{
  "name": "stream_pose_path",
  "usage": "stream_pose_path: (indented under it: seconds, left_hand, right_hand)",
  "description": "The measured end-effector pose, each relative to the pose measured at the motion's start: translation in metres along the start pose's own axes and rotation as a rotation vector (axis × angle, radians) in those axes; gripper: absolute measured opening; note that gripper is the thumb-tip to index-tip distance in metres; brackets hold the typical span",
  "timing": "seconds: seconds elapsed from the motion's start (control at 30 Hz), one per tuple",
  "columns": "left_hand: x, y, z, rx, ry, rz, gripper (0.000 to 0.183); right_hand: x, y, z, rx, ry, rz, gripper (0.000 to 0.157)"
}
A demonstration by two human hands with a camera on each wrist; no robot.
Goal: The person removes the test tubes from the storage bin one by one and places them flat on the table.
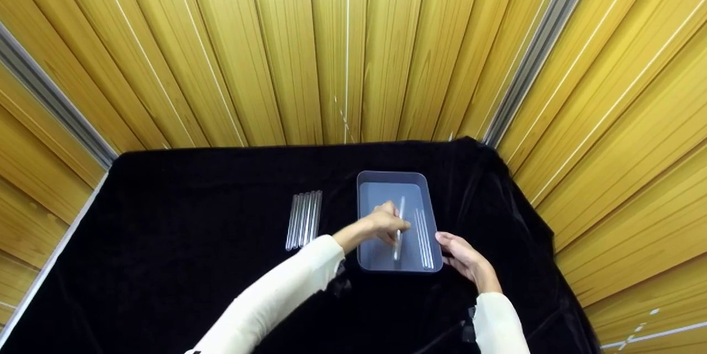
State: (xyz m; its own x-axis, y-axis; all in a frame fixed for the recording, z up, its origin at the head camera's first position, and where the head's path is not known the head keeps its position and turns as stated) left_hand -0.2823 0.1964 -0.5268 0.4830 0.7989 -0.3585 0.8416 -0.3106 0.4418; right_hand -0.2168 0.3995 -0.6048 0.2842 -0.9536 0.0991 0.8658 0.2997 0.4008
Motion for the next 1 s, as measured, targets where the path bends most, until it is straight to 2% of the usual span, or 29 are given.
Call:
stream_pose_path:
  seconds: [0.23, 0.37, 0.47, 0.6, 0.83, 1.0]
  left_hand:
    - [-0.034, 0.003, 0.003, 0.039, -0.049, -0.002, 0.029]
    - [-0.044, 0.007, 0.005, 0.054, -0.102, -0.002, 0.023]
    - [-0.048, 0.011, 0.007, 0.080, -0.152, -0.008, 0.022]
    - [-0.056, 0.015, 0.013, 0.101, -0.205, -0.033, 0.021]
    - [-0.074, 0.019, 0.023, 0.133, -0.169, -0.038, 0.021]
    - [-0.091, 0.017, 0.025, 0.141, -0.199, -0.086, 0.017]
  right_hand:
    - [0.006, -0.009, -0.003, 0.010, 0.000, 0.004, 0.034]
    - [0.004, -0.005, -0.004, 0.022, 0.034, -0.022, 0.054]
    - [0.001, -0.003, -0.002, 0.023, 0.057, -0.047, 0.062]
    - [0.000, -0.003, 0.001, 0.016, 0.054, -0.033, 0.058]
    - [-0.001, -0.002, 0.000, 0.013, 0.035, 0.004, 0.045]
    - [-0.002, -0.001, 0.000, 0.011, 0.046, 0.002, 0.050]
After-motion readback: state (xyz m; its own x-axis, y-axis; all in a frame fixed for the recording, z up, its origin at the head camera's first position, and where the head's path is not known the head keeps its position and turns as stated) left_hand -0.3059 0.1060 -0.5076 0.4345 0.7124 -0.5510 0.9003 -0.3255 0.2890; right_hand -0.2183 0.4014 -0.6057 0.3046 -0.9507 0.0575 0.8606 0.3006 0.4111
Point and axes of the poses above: each hand's wrist, its own y-axis away from the middle knuckle, its own x-axis out of the palm, z = x × y, the point moved 3 cm from there along -y, towards the middle knuckle, and after that the axes turned 3 degrees about z, right-handed, at the moved point
